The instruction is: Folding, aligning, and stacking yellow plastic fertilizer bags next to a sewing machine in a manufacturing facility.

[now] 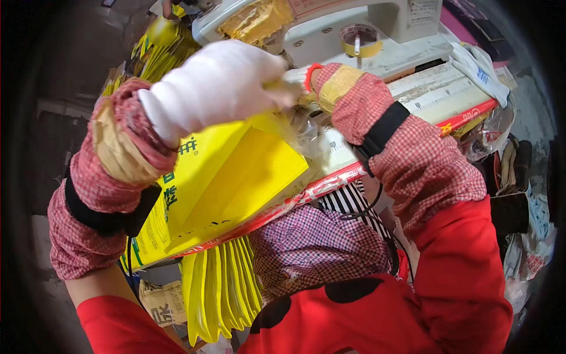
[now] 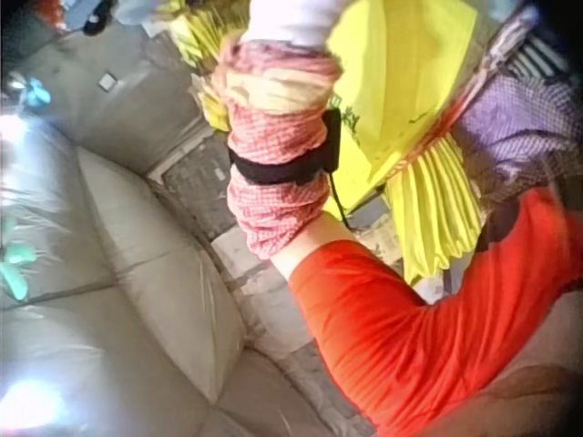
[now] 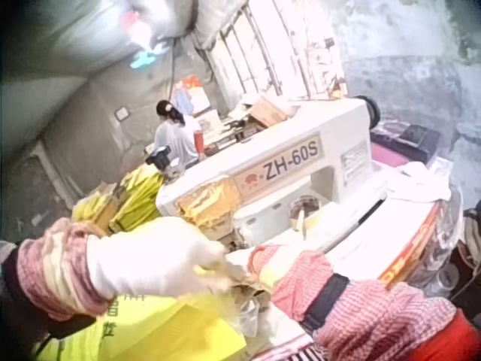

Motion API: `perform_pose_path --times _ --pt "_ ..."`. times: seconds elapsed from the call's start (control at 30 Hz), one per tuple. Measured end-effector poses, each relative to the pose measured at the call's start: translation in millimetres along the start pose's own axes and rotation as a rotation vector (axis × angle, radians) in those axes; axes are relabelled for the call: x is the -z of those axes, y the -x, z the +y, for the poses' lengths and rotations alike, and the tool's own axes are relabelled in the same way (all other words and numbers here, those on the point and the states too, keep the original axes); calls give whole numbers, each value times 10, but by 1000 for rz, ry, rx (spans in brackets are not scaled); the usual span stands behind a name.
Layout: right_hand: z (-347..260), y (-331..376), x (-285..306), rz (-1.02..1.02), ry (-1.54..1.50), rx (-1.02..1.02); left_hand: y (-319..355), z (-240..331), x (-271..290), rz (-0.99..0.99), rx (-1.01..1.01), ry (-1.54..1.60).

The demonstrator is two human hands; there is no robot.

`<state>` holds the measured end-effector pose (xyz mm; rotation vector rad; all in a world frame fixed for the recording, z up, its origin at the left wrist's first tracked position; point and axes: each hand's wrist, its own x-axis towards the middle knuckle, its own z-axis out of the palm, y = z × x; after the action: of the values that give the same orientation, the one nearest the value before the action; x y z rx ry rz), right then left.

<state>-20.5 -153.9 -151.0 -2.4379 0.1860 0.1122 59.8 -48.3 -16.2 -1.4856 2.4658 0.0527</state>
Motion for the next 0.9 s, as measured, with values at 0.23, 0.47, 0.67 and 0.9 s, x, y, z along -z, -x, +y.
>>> perform_pose_path --times 0.23,0.47,0.67,0.9 --pt "526 -413 -224 63 209 337 -291 269 -125 -813 -370 459" --pt "148 -236 -245 -57 -315 -201 173 463 346 -1171 36 -147" --pt "-462 314 -513 264 -495 -104 389 1105 -301 -1036 -311 -82" --pt "-510 686 -1424 573 -344 273 125 1175 -224 -1083 -237 -5"
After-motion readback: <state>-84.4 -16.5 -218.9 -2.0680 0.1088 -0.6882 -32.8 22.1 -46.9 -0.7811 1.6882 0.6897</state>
